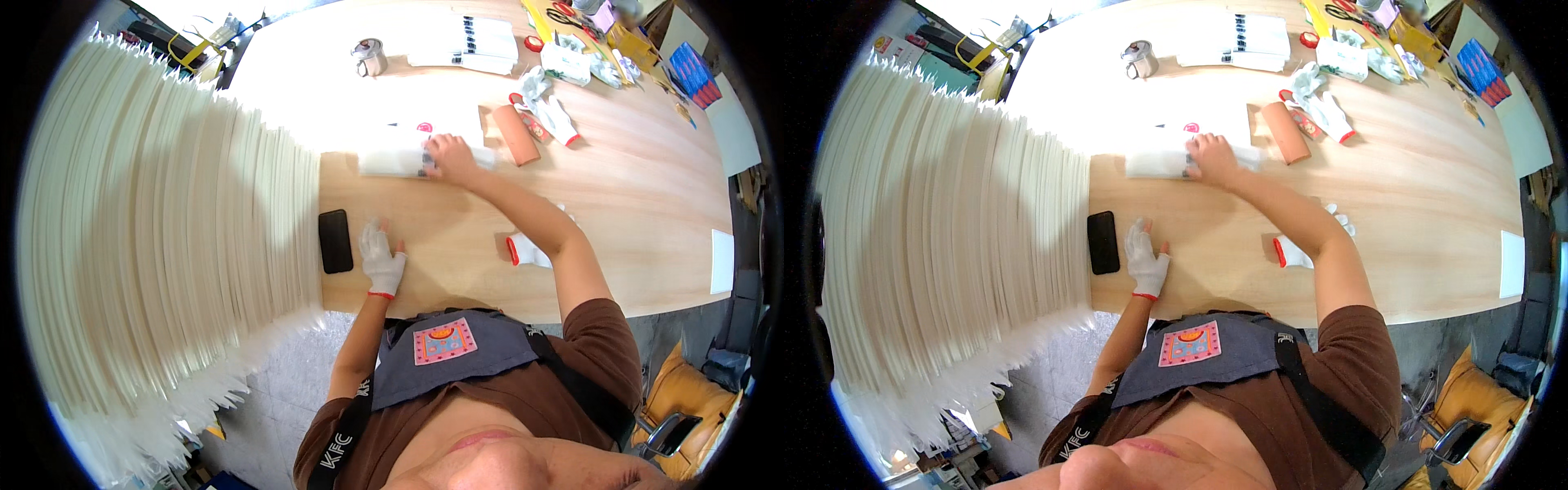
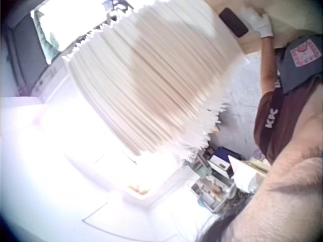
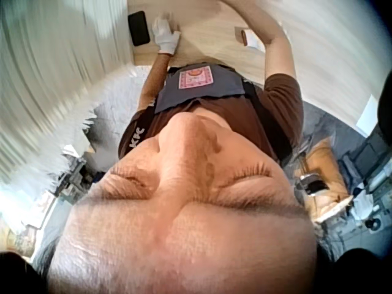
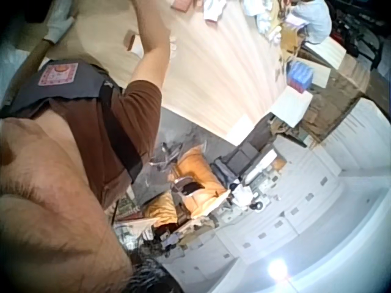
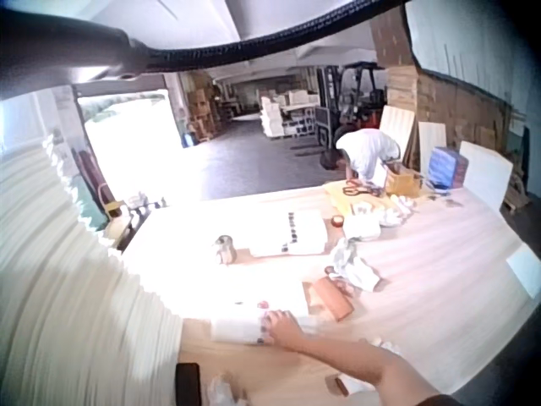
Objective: The person places a stack of white documents into a clear plastic bag, then retrieves a roll of blue labels and applies one to the bag. The person seals the bag and places it on the table.
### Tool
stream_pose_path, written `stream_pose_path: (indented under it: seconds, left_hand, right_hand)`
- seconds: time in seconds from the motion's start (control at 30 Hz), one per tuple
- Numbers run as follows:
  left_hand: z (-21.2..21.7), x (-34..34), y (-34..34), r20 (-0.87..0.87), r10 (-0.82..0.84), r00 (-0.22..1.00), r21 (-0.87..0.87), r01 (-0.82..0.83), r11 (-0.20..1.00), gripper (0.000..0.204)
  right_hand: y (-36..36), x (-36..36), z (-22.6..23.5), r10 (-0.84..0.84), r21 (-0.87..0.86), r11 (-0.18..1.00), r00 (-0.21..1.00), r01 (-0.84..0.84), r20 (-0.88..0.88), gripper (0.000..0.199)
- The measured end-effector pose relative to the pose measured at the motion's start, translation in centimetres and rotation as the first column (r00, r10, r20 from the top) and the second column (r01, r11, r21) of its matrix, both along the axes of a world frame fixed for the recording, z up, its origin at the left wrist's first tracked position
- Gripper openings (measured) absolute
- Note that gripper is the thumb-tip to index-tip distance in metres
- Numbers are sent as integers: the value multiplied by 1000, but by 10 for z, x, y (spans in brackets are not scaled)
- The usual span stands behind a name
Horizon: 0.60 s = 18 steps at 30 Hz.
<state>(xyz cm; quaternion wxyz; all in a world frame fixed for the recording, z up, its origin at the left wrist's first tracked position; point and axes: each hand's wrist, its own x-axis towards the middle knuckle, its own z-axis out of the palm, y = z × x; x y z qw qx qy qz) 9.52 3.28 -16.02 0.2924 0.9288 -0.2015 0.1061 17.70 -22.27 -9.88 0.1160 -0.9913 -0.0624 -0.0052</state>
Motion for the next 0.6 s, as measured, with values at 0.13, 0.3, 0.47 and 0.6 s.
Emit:
stream_pose_path:
  seconds: [0.13,0.3,0.47,0.6]
  left_hand:
    - [4,2,-4,5,-61,998,65,60,996,54]
    - [1,5,-4,-167,-92,982,-89,78,993,53]
    - [6,31,-57,-627,-527,573,-770,-556,313,55]
    - [-4,73,-94,-527,-683,505,-700,-714,12,51]
  right_hand:
    - [9,-8,-66,118,-396,917,916,47,382,48]
    - [-7,43,-54,23,-57,998,998,-27,-66,35]
    - [-49,81,-19,206,494,869,928,-28,-310,27]
    - [-52,66,-44,342,793,474,750,383,-566,30]
